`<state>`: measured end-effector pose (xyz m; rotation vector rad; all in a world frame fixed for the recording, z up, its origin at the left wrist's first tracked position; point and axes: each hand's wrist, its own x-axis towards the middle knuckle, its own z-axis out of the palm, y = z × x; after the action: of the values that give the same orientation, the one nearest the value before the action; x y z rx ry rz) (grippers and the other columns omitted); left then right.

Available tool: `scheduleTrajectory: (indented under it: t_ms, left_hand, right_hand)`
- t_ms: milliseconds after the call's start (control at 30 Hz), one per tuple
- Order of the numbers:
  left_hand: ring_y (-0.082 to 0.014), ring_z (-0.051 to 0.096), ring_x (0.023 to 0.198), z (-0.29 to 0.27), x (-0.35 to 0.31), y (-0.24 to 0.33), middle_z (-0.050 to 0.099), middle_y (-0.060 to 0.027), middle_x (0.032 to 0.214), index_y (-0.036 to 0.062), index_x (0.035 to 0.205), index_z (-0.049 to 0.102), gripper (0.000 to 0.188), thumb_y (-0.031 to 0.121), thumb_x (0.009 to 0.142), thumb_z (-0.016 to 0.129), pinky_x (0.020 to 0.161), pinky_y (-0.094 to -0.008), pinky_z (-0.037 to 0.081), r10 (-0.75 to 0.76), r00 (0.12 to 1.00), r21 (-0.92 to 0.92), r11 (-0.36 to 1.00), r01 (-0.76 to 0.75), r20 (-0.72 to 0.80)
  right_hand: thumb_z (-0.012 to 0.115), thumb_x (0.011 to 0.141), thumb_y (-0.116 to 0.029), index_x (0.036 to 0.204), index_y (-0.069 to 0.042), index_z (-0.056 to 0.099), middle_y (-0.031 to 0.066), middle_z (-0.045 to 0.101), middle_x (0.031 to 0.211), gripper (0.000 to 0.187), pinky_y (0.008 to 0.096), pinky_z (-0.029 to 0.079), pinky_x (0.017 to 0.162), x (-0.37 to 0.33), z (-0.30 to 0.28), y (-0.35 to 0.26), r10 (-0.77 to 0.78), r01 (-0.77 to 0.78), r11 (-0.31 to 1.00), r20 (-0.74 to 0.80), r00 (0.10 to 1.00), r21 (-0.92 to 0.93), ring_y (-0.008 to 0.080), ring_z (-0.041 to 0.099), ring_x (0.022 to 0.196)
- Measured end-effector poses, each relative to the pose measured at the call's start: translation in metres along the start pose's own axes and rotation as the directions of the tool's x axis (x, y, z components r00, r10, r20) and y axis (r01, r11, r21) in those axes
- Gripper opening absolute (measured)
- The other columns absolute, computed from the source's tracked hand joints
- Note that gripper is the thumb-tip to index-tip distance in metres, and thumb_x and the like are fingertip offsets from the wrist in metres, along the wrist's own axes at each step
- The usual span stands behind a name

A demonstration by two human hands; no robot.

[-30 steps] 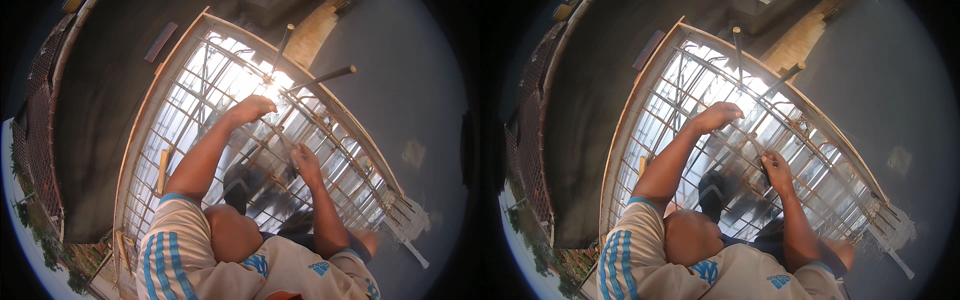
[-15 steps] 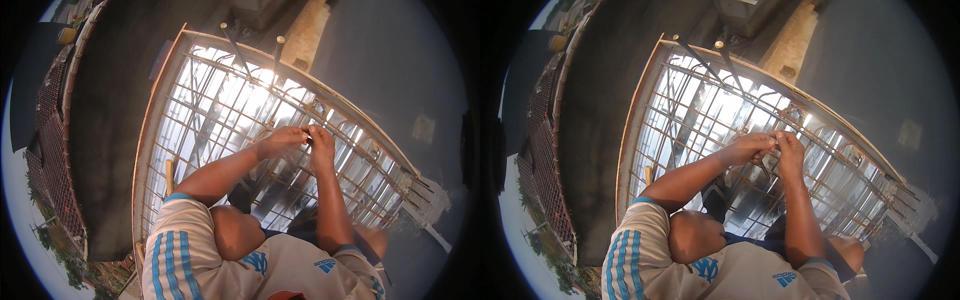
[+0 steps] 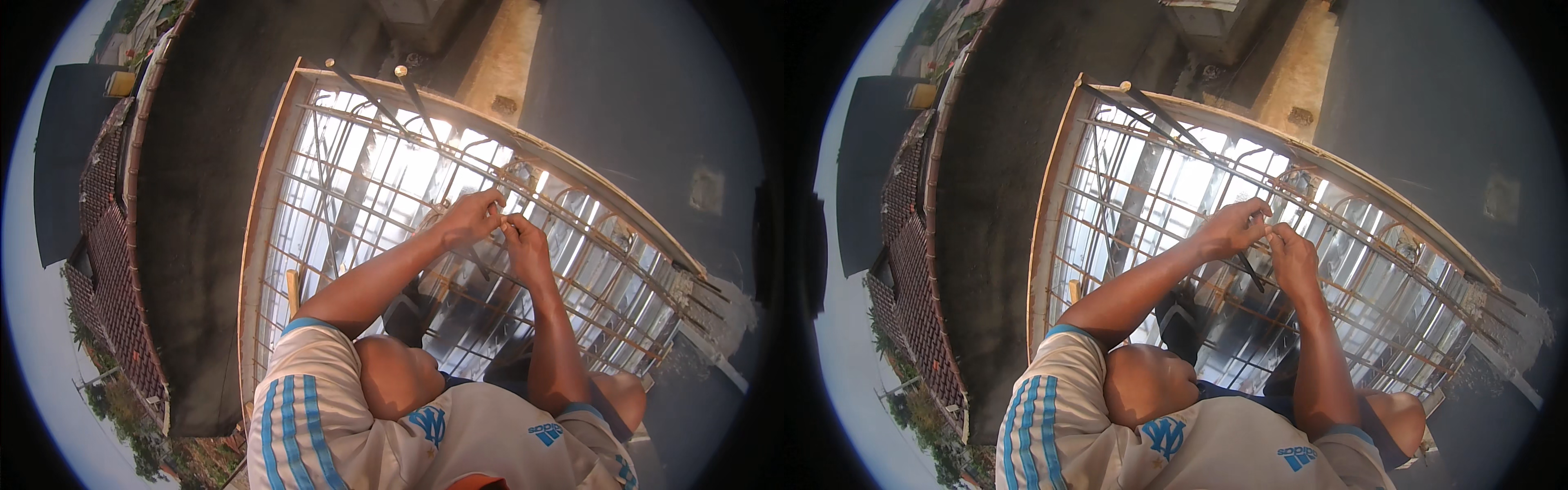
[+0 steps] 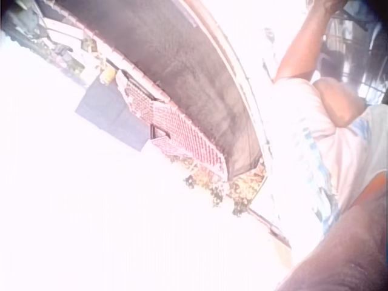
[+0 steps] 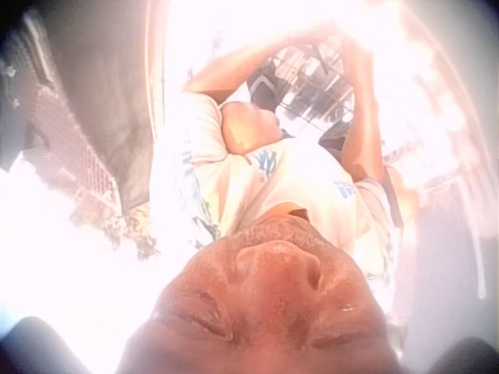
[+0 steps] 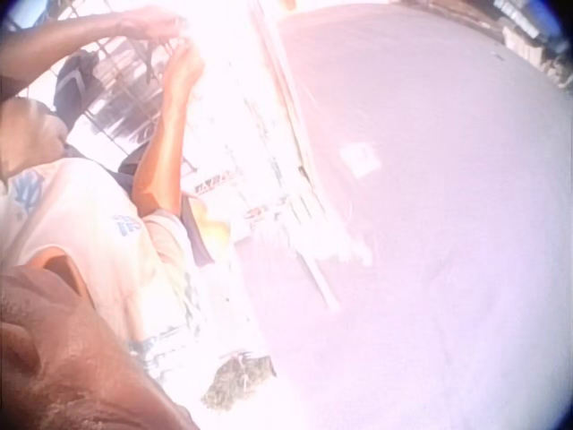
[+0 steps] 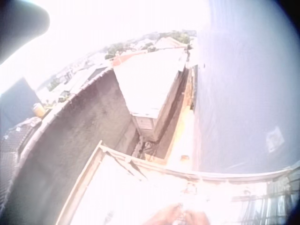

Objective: The person is assembling a metal grid structure on a rooftop. They use pliers to bend and secure metal rods into a grid pattern, repeatedly adjusting and tightening the connections.

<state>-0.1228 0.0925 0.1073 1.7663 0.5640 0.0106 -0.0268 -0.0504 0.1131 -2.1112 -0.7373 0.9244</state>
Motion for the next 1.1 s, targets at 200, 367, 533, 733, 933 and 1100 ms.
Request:
scheduleTrajectory:
  t_ms: [200,367,533,733,933,1100]
  left_hand:
    - [-0.0288,0.061,0.077,-0.009,0.006,-0.002,0.064,-0.0170,0.081,0.0004,0.094,0.064,0.028,0.027,0.090,0.055,0.073,-0.0361,0.047,-0.064,0.986,0.106,0.993,0.048,0.156]
    - [-0.0241,0.059,0.071,-0.032,-0.002,-0.011,0.062,-0.0131,0.072,0.0016,0.088,0.064,0.028,0.027,0.093,0.054,0.069,-0.0364,0.046,-0.061,0.967,0.133,0.991,0.029,0.246]
    - [-0.0146,0.055,0.068,-0.058,-0.010,-0.037,0.058,-0.0053,0.069,0.0038,0.086,0.064,0.026,0.027,0.094,0.055,0.065,-0.0335,0.045,-0.252,0.926,0.061,0.968,0.245,0.283]
    - [-0.0118,0.051,0.066,-0.063,-0.024,-0.045,0.055,-0.0019,0.068,0.0029,0.085,0.065,0.024,0.023,0.093,0.055,0.062,-0.0302,0.043,-0.263,0.852,0.153,0.964,0.217,0.453]
    - [-0.0115,0.049,0.065,-0.068,-0.027,-0.048,0.056,-0.0013,0.069,0.0044,0.085,0.065,0.025,0.026,0.093,0.056,0.062,-0.0298,0.043,-0.376,0.841,0.098,0.925,0.368,0.390]
    - [-0.0123,0.050,0.065,-0.073,-0.027,-0.052,0.057,-0.0020,0.071,0.0029,0.086,0.064,0.028,0.028,0.093,0.056,0.062,-0.0309,0.044,-0.329,0.893,0.055,0.943,0.328,0.307]
  right_hand:
    - [0.056,0.095,-0.021,0.098,-0.004,0.065,0.0128,0.058,0.066,0.019,0.0363,0.045,0.062,-0.001,0.003,0.002,-0.023,0.022,0.995,0.015,1.000,0.099,0.0220,0.056,0.061]
    - [0.058,0.094,-0.019,0.098,0.000,0.065,0.0062,0.059,0.068,0.020,0.0330,0.046,0.064,-0.001,-0.002,-0.016,0.054,-0.102,0.973,0.228,0.972,0.206,0.0156,0.056,0.067]
    - [0.059,0.092,-0.022,0.093,0.003,0.066,0.0095,0.061,0.072,0.026,0.0338,0.046,0.069,0.002,0.003,-0.025,0.198,-0.253,0.956,0.312,0.929,0.149,0.0178,0.055,0.069]
    - [0.060,0.088,-0.025,0.086,0.004,0.065,0.0166,0.057,0.067,0.029,0.0370,0.044,0.066,0.006,0.021,-0.001,0.016,-0.027,0.999,0.305,0.952,0.033,0.0258,0.053,0.064]
    - [0.059,0.087,-0.029,0.082,0.002,0.065,0.0175,0.056,0.067,0.032,0.0378,0.043,0.065,0.011,0.037,0.014,-0.002,-0.018,0.997,0.265,0.964,0.071,0.0274,0.055,0.065]
    - [0.057,0.087,-0.032,0.083,0.001,0.066,0.0180,0.058,0.067,0.035,0.0387,0.044,0.064,0.009,0.054,0.010,0.030,-0.043,0.995,0.145,0.989,0.088,0.0285,0.057,0.066]
